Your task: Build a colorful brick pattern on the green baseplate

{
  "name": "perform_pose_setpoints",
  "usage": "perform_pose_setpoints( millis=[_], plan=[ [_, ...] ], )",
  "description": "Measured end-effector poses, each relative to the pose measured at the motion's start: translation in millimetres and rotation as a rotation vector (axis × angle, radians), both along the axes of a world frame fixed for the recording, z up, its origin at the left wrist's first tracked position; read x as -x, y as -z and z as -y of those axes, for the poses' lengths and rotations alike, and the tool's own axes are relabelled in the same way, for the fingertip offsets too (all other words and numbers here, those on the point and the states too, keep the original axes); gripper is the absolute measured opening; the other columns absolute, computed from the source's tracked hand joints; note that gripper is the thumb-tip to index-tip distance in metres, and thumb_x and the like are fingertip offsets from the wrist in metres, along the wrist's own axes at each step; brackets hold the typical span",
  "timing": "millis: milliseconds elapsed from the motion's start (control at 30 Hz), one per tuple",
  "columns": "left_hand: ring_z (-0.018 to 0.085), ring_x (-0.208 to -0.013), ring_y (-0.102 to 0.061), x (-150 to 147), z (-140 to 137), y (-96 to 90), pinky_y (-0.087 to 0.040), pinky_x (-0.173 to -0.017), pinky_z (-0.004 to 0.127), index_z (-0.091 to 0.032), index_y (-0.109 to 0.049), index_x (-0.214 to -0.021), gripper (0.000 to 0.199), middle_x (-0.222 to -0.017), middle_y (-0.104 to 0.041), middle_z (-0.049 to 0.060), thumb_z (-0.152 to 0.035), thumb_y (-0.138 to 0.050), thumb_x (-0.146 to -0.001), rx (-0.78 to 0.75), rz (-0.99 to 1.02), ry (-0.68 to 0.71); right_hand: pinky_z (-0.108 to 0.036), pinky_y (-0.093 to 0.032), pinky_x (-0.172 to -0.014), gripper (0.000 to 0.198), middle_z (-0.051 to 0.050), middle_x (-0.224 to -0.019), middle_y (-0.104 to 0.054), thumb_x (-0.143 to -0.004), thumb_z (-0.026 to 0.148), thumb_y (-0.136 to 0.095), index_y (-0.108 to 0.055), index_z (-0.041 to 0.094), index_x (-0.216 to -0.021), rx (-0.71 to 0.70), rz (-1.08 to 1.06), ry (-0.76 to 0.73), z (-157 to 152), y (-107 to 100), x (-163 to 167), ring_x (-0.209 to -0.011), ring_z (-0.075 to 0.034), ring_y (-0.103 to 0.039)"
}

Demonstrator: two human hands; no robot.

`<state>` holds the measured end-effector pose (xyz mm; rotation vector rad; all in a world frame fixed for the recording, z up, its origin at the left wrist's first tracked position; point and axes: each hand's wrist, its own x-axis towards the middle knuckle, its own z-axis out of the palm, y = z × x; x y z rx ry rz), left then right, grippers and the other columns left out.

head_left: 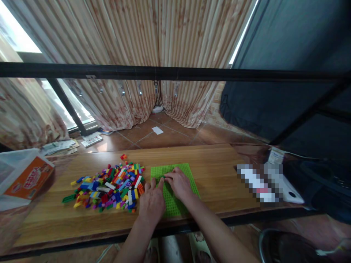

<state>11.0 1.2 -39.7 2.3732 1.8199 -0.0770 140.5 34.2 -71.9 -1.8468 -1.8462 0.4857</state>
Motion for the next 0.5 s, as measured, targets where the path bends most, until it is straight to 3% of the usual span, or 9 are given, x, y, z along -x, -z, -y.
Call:
perform_pose_setpoints(
  millis=[500],
  plan=[
    [0.029, -0.119, -0.048, 5.4, -0.7, -9.9, -0.042, -0.095, 0.037, -0.015, -0.038, -0.142, 0.068, -0.138, -0.046, 0.017, -0.006, -0.042, -0.075, 0.004, 0.008, 0.064, -0.027, -0.045, -0.082, 0.021, -0.006, -0.096, -0.064, -0.085, 0.030, -0.060, -0.073, 0.028, -0.101, -0.078, -0.047, 0.060, 9.6, -4.5, 4.2, -0.092, -0.019, -0.058]
  ],
)
